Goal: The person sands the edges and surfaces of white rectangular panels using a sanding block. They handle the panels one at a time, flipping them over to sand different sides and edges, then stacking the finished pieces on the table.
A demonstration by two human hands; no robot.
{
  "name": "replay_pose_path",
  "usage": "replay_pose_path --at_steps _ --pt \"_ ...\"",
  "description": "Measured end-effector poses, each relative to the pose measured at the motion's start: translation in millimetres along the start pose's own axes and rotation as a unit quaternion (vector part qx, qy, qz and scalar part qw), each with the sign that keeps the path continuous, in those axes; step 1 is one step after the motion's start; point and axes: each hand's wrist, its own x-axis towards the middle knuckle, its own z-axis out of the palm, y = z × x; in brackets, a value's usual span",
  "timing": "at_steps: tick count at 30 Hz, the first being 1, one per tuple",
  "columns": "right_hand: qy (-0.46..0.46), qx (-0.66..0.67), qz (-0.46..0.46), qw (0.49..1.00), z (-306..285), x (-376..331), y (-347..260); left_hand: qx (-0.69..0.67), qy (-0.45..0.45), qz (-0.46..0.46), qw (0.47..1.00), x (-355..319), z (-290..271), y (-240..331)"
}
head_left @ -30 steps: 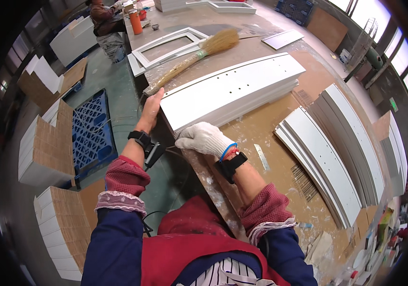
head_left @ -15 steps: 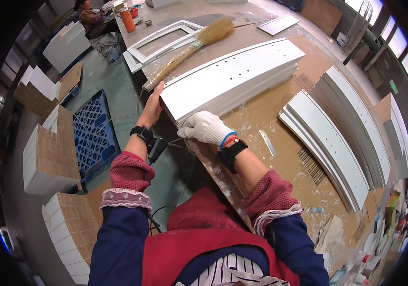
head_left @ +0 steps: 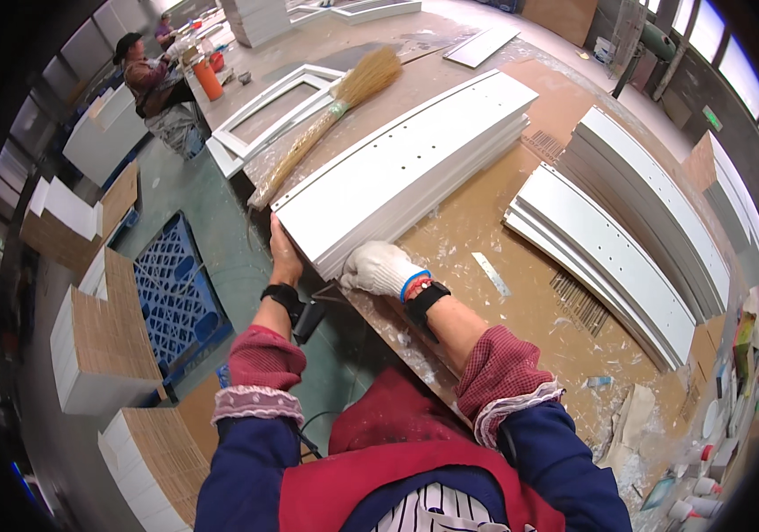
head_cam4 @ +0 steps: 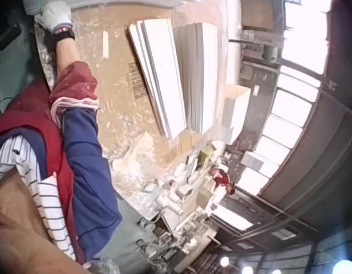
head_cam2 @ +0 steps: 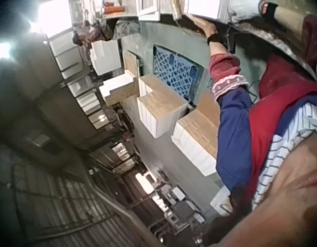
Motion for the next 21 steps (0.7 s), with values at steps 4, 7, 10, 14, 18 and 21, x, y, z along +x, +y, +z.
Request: replay_pose_path --at_steps 4,7,10,14,18,21 --pt "-0.03 -0.012 -0.02 0.999 -0.7 6.2 4.9 -0.037 0.086 0.024 0.995 -6.6 11.0 -7.8" --pt "-0.016 -0.008 -0.032 0.999 0.1 7.3 4.5 0.04 0.13 0.049 0.99 -8.6 17.1 -5.1" --pt "-0.056 0.023 -0.008 0.998 -9.9 9.3 0.9 -0.054 0.104 0.019 0.993 -3.4 15.1 -7.4" --pt "-0.038 0.014 -0.017 0.999 -6.9 7.8 3.3 -0.04 0.132 0.02 0.99 3.0 14.2 -12.9" --pt "-0.036 0.032 -0.021 0.999 -2.5 10.3 5.4 -0.046 0.143 0.023 0.988 11.5 8.2 -17.0" --pt "-0.01 0.02 -0.049 0.999 -1.2 5.7 17.1 0.001 0.144 0.012 0.99 3.7 22.6 -20.0"
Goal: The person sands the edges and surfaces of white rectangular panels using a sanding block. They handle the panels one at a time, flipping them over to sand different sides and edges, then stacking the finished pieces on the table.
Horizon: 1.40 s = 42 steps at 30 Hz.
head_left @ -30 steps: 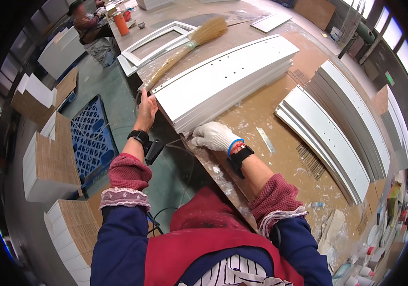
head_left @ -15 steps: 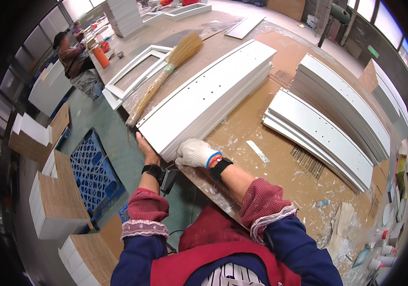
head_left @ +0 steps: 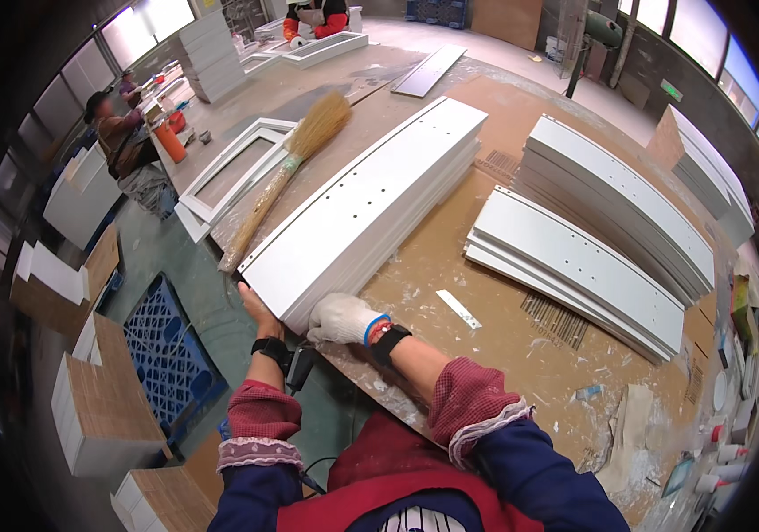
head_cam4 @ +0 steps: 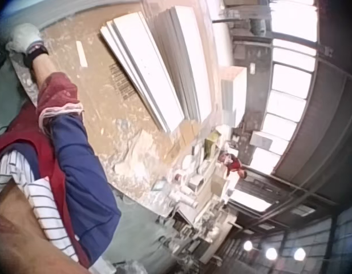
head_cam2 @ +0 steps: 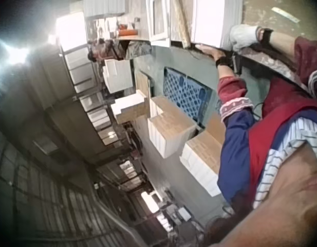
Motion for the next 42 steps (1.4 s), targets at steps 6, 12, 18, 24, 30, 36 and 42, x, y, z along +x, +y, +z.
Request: replay_pose_path --at_steps 6,12,18,24,30,36,42 --pt "0.011 0.088 -0.017 0.996 -21.2 -61.7 5.3 0.031 -0.024 0.065 0.997 16.1 -33.0 14.6" --pt "0.309 0.114 0.328 0.885 -90.4 -274.8 79.1 0.139 -0.135 0.492 0.849 -154.7 26.2 95.5" --pt "0.539 -0.157 0.578 0.593 -106.2 -466.1 130.8 0.232 -0.57 0.141 0.776 -206.5 152.4 19.8" --pt "0.441 -0.17 0.716 0.513 -125.0 -531.5 156.0 0.374 -0.483 0.118 0.783 -179.0 267.4 -91.7" --pt "0.432 -0.173 0.728 0.504 -109.6 -537.2 174.6 0.315 -0.525 0.048 0.79 -176.0 265.3 -106.0" --pt "0.397 -0.223 0.694 0.558 -102.4 -525.5 169.0 0.281 -0.475 -0.129 0.824 -170.7 180.5 -47.4" --pt "0.38 -0.217 0.593 0.676 -114.5 -434.0 172.0 0.115 -0.384 -0.333 0.853 -136.5 55.1 -25.3"
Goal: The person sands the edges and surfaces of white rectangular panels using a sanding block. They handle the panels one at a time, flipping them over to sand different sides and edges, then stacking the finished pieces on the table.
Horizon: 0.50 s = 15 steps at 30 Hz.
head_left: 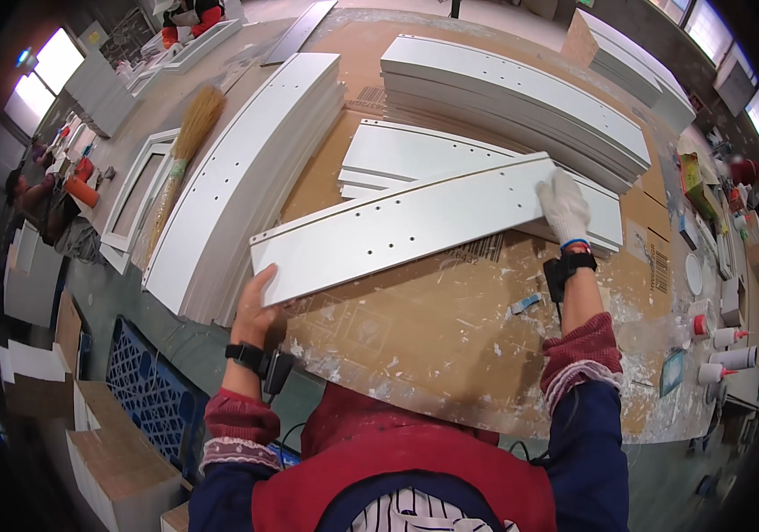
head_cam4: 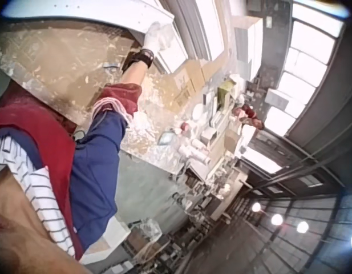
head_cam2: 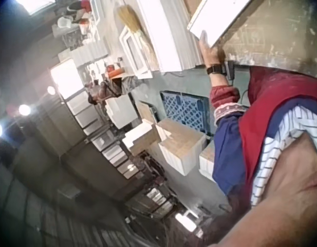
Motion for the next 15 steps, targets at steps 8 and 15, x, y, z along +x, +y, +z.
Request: replay_pose_path --at_steps 8,15 --pt "-0.049 0.307 -0.067 0.948 -53.8 -67.4 0.3 -0.169 -0.107 -0.034 0.979 -91.2 -28.1 -48.8" --pt "-0.024 0.103 0.039 0.994 -87.0 -201.4 90.5 -0.173 -0.118 -0.048 0.977 -121.4 -13.9 -124.4"
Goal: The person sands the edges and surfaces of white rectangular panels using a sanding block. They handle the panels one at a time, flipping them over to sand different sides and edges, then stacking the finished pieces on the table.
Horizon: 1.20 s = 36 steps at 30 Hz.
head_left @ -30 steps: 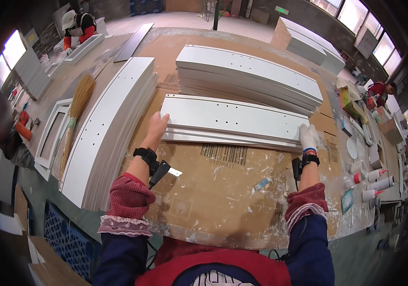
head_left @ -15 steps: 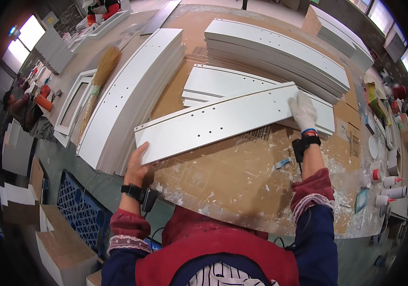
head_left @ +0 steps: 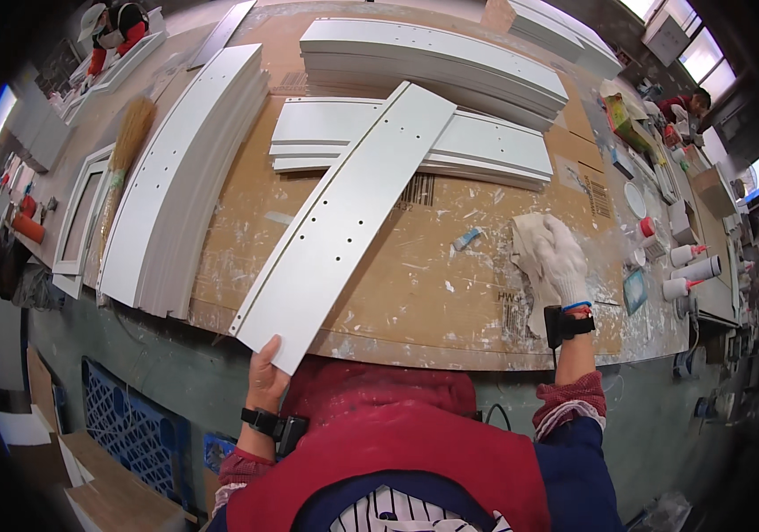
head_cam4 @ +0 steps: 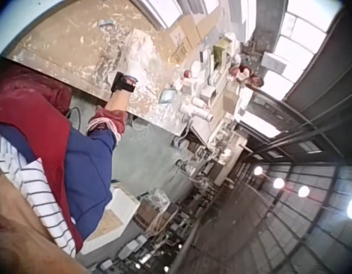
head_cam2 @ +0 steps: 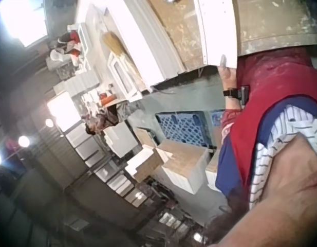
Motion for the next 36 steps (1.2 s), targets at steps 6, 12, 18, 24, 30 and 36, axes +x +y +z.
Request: replay_pose_path --at_steps 6,12,18,24,30,36 --pt "-0.036 -0.226 0.03 0.973 48.6 -3.8 -0.4 -0.024 -0.013 -0.038 0.999 -11.5 8.0 -28.9" --pt "-0.019 -0.163 0.012 0.986 25.4 27.7 32.8 -0.073 -0.045 -0.063 0.994 -7.9 14.0 -34.5" --pt "0.072 -0.022 -0.345 0.936 27.1 3.1 -159.0 -0.114 -0.06 -0.076 0.989 -12.8 16.7 -27.4" --pt "-0.223 0.026 -0.544 0.808 140.0 -104.6 -288.5 -0.071 0.005 -0.078 0.994 -4.7 11.8 -38.4" --pt "-0.071 0.061 -0.488 0.868 161.2 -2.0 -269.2 -0.003 0.017 -0.102 0.995 -21.1 5.6 -28.9" --pt "-0.04 -0.013 -0.318 0.947 127.7 181.6 -216.0 0.004 0.032 -0.125 0.992 -31.7 10.5 -24.9"
